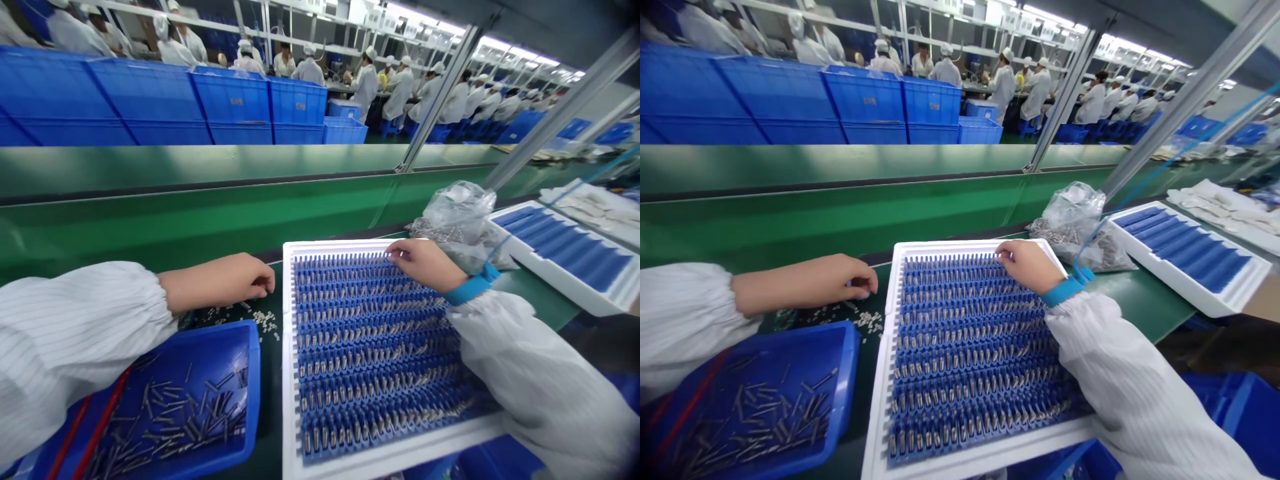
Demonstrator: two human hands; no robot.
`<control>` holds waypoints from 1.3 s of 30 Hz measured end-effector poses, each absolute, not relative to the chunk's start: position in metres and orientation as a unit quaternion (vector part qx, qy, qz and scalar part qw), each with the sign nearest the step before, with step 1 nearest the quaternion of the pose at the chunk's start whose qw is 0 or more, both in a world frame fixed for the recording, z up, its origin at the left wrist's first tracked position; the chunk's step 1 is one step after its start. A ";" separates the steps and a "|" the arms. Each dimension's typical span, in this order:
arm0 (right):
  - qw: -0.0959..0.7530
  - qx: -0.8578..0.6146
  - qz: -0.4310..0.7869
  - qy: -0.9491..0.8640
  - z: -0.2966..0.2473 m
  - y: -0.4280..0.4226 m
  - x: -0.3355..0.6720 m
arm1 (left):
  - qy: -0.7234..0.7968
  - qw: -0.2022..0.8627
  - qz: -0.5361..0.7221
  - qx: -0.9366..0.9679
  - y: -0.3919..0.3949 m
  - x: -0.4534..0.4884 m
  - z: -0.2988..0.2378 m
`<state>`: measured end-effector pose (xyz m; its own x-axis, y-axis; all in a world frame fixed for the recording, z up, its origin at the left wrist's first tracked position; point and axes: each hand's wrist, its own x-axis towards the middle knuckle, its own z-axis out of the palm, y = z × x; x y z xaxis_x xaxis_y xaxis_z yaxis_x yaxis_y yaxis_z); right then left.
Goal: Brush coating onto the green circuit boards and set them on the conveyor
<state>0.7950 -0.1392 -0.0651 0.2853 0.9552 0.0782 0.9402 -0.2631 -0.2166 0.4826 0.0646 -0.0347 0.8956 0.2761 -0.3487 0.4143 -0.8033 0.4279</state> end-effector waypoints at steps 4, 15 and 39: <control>0.173 -0.743 0.046 -0.645 -0.054 -0.166 0.760 | 0.146 0.241 -0.209 0.937 0.047 0.474 -0.032; 0.205 -0.634 0.143 -0.732 -0.043 -0.232 0.659 | 0.186 0.206 -0.254 0.927 -0.010 0.482 -0.034; 0.262 -0.703 0.273 -0.601 -0.055 -0.273 0.644 | 0.267 0.083 -0.331 0.901 -0.016 0.502 -0.063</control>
